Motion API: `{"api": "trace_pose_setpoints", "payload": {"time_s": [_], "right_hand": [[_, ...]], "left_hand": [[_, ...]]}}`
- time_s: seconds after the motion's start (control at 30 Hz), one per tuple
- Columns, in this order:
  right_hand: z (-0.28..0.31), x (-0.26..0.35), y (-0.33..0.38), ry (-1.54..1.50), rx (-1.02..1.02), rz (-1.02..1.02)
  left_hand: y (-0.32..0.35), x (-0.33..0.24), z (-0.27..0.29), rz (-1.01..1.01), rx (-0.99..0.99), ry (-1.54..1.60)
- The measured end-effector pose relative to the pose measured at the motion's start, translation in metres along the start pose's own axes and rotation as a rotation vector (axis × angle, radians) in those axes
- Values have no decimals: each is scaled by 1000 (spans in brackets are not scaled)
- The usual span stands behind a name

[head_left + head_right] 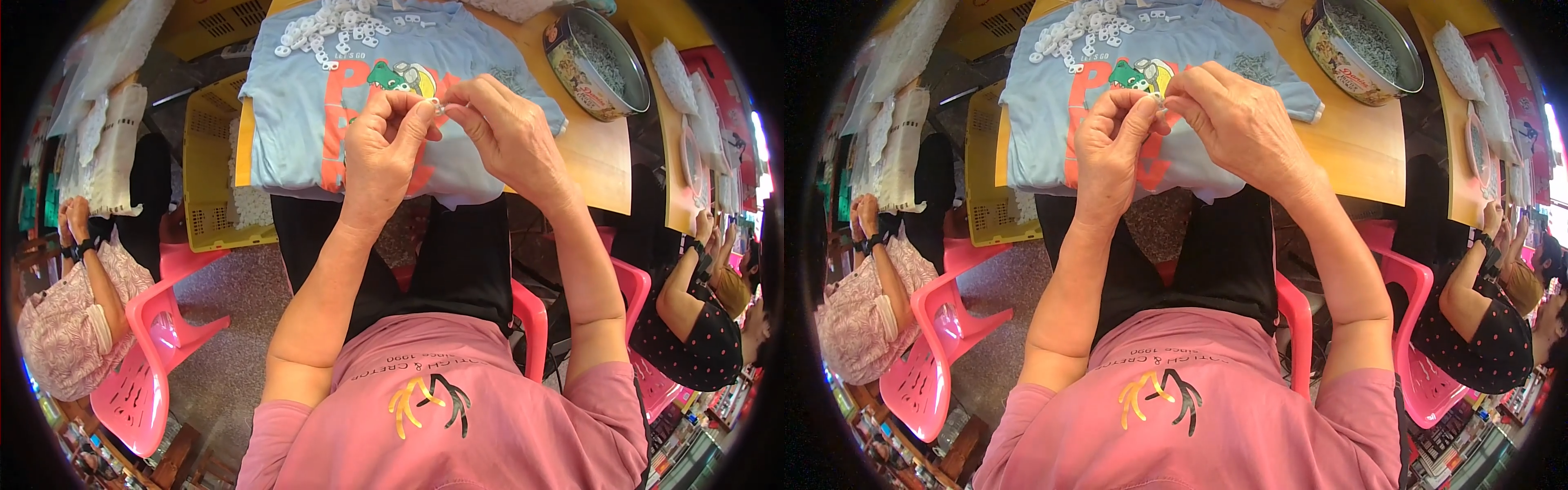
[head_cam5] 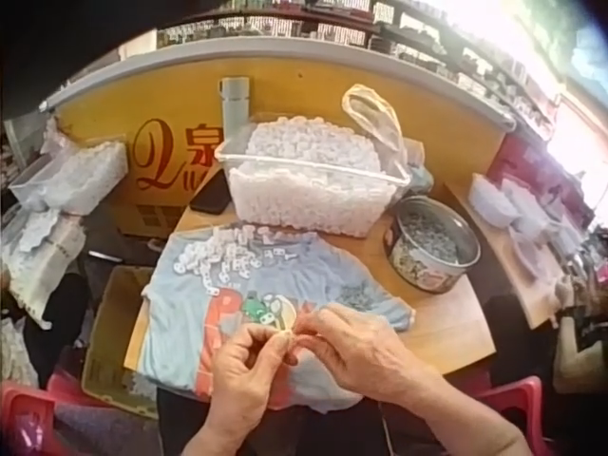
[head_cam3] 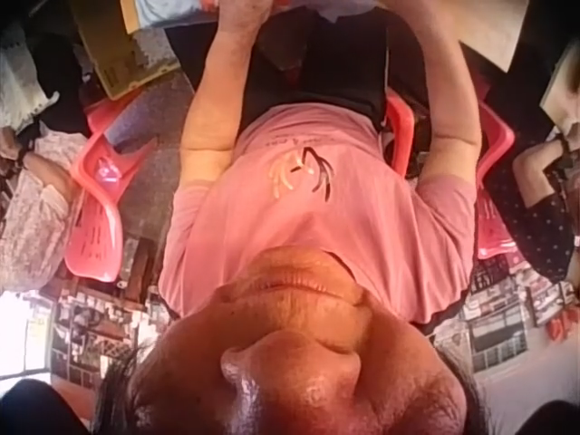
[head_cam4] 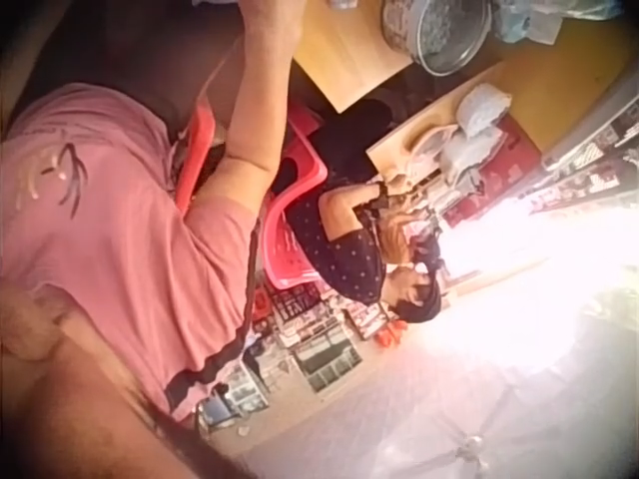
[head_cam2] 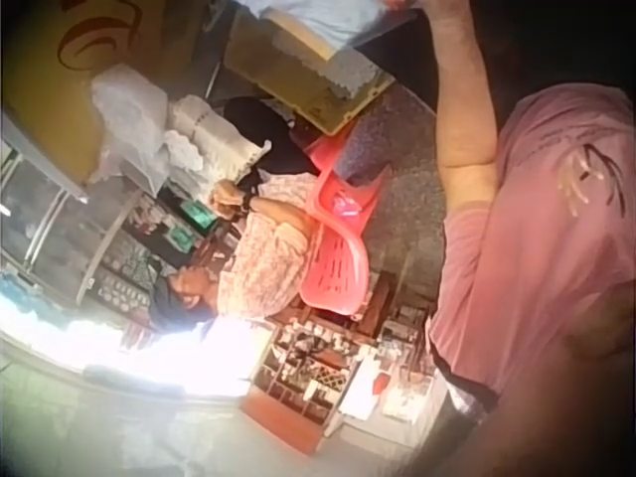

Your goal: Manually assembling and inspecting small plastic components on a printed t-shirt at a manual workstation.

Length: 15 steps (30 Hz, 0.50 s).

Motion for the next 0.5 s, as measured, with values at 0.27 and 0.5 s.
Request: {"api": "trace_pose_setpoints", "payload": {"time_s": [0.27, 0.5], "right_hand": [[-2, -8, -6, 57, 48, 109], [-17, -11, -2, -62, -37, 128]], "left_hand": [[0, -2, -1, 12, 29, -21], [2, -3, -3, 7, 9, -26]]}}
Point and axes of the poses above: each hand's wrist, its own y-axis away from the middle knuckle, its own z-axis out of the back of the hand, x = y × z, the point moved 2 cm from there along -y, towards the middle knuckle, and after that the axes turned 7 degrees about x, right-handed, at the moved point
